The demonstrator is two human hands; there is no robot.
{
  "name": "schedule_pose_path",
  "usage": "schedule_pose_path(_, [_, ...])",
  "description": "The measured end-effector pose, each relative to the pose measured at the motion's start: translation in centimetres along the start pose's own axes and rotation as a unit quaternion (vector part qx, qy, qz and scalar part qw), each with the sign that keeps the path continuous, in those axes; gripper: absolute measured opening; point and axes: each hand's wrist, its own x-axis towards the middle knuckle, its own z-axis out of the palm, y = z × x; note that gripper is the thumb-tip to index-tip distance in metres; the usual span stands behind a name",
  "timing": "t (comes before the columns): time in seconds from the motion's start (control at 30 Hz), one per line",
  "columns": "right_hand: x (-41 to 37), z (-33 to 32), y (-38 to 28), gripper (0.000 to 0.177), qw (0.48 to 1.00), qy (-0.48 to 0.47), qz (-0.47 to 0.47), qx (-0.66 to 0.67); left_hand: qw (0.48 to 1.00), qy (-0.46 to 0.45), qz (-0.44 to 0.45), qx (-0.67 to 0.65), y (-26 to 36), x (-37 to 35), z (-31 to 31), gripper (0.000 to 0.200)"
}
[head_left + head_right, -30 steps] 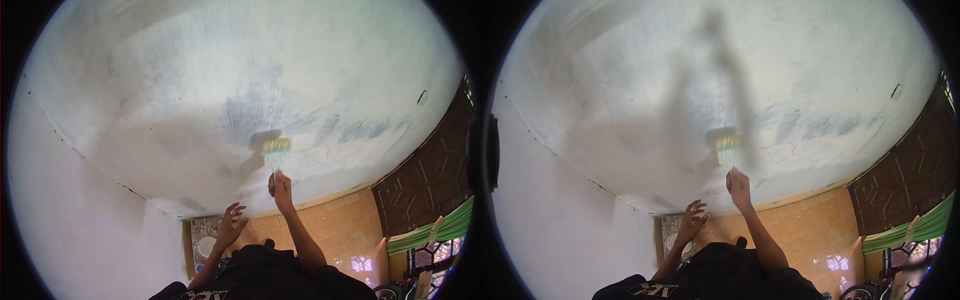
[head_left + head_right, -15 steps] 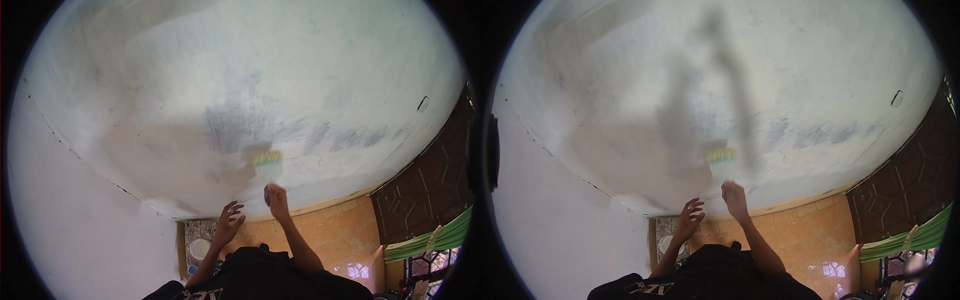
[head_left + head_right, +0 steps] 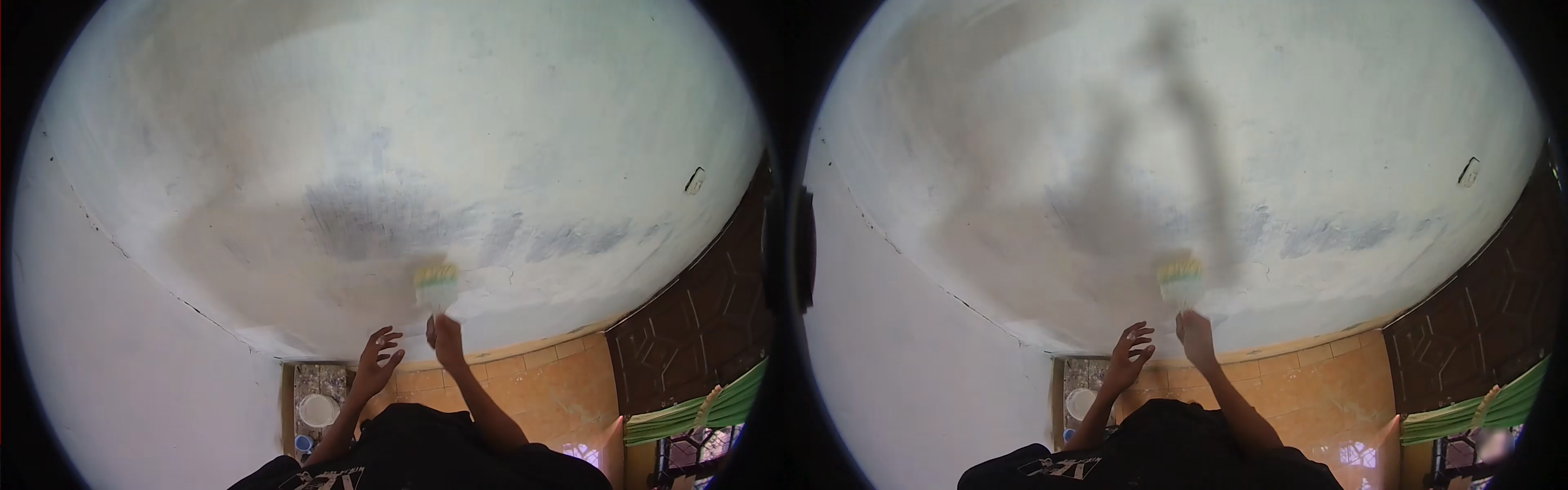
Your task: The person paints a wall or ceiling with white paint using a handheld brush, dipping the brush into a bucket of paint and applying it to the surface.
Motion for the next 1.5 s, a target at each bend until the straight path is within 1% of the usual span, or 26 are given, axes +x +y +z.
schedule_pose_path(0.03, [1.1,-0.1,-2.0,0.051,0.999,-0.002,-0.044,0.002,1.0,-0.005,0.0,0.008,-0.1,-0.1,0.3,0.034])
schedule_pose_path(0.1, [3.0,-0.3,-7.1,0.049,0.997,-0.011,-0.068,0.025,1.0,-0.016,0.005,0.022,-0.3,0.3,0.9,0.034])
schedule_pose_path(0.13, [3.5,-0.6,-8.6,0.05,0.998,-0.007,-0.042,0.049,1.0,-0.016,0.007,0.025,-0.2,0.4,1.2,0.034])
schedule_pose_path(0.23, [4.6,-2.4,-4.5,0.052,0.998,-0.002,-0.058,0.016,1.0,-0.007,0.01,0.027,0.0,0.7,2.0,0.034])
schedule_pose_path(0.27, [4.0,-3.0,-2.2,0.054,0.998,0.009,-0.054,-0.039,1.0,0.0,0.008,0.022,0.0,0.7,2.4,0.034])
schedule_pose_path(0.33, [1.8,-3.9,2.2,0.053,0.994,0.015,0.025,-0.106,1.0,0.012,0.005,0.015,0.1,0.6,3.0,0.034])
schedule_pose_path(0.37, [0.6,-4.2,4.8,0.05,0.995,0.016,0.007,-0.103,1.0,0.016,0.004,0.015,0.1,0.5,3.2,0.034])
schedule_pose_path(0.4, [-0.4,-4.2,5.0,0.05,0.989,0.004,-0.028,-0.147,1.0,0.019,0.003,0.017,0.1,0.3,3.3,0.034])
schedule_pose_path(0.47, [-0.3,-4.5,5.0,0.05,0.993,-0.005,-0.046,-0.108,1.0,0.024,-0.004,0.007,-0.1,-0.1,3.5,0.035])
schedule_pose_path(0.53, [0.1,-3.0,-2.3,0.05,0.998,0.001,0.002,0.056,1.0,0.02,-0.007,0.016,-0.6,-0.7,3.5,0.037])
schedule_pose_path(0.57, [1.7,-3.8,-2.1,0.05,0.993,0.012,-0.096,-0.069,1.0,0.018,-0.012,0.02,-0.8,-1.0,3.5,0.037])
schedule_pose_path(0.63, [3.1,-3.4,-7.3,0.051,0.997,0.0,-0.073,0.038,0.999,0.014,-0.018,0.029,-1.1,-1.2,3.4,0.037])
schedule_pose_path(0.7, [4.4,-3.8,-7.2,0.051,0.997,0.0,-0.044,0.067,0.999,0.02,-0.021,0.029,-1.2,-1.3,3.3,0.038])
schedule_pose_path(0.73, [4.8,-4.1,-6.6,0.051,0.996,-0.001,-0.029,0.082,0.999,0.024,-0.023,0.029,-1.3,-1.5,3.2,0.038])
schedule_pose_path(0.77, [4.6,-4.5,-4.7,0.051,0.998,0.006,-0.042,0.049,0.999,0.03,-0.025,0.024,-1.2,-1.6,3.2,0.038])
schedule_pose_path(0.83, [3.2,-5.8,2.0,0.05,0.997,0.018,-0.071,-0.017,0.999,0.044,-0.028,0.013,-1.0,-1.7,3.1,0.039])
schedule_pose_path(0.87, [2.2,-7.0,7.0,0.049,0.987,0.022,-0.091,-0.13,0.998,0.05,-0.03,0.009,-1.1,-1.8,3.1,0.039])
schedule_pose_path(0.9, [1.6,-7.1,7.8,0.049,0.987,0.02,-0.076,-0.138,0.998,0.056,-0.032,0.004,-1.3,-2.0,3.2,0.039])
schedule_pose_path(0.93, [1.0,-6.5,6.4,0.048,0.987,0.018,-0.062,-0.146,0.998,0.061,-0.031,0.001,-1.5,-1.9,3.1,0.039])
schedule_pose_path(1.0, [-0.9,-5.5,1.2,0.049,0.998,0.001,0.036,0.052,0.998,0.054,-0.024,0.006,-2.1,-1.7,2.8,0.039])
schedule_pose_path(1.1, [2.4,-5.3,-6.0,0.048,0.996,0.011,-0.081,0.028,0.998,0.042,-0.037,0.006,-2.1,-2.1,3.0,0.038])
schedule_pose_path(1.2, [4.8,-6.0,-9.1,0.042,0.993,0.002,-0.04,0.115,0.999,0.032,-0.035,0.02,-1.6,-1.7,3.5,0.037])
schedule_pose_path(1.23, [4.8,-6.5,-8.0,0.045,0.996,0.011,-0.054,0.073,0.999,0.03,-0.032,0.028,-1.4,-1.6,3.6,0.037])
schedule_pose_path(1.33, [4.2,-8.5,0.9,0.052,0.995,0.034,-0.088,-0.046,0.999,0.028,-0.028,0.024,-1.0,-0.9,4.1,0.036])
schedule_pose_path(1.43, [0.4,-10.2,4.7,0.053,1.0,0.022,0.005,-0.011,0.999,0.03,-0.025,0.026,0.2,-0.8,4.6,0.036])
schedule_pose_path(1.5, [0.6,-10.7,2.6,0.052,0.999,0.013,-0.031,0.029,0.999,0.027,-0.025,0.022,-0.1,-0.7,4.6,0.035])
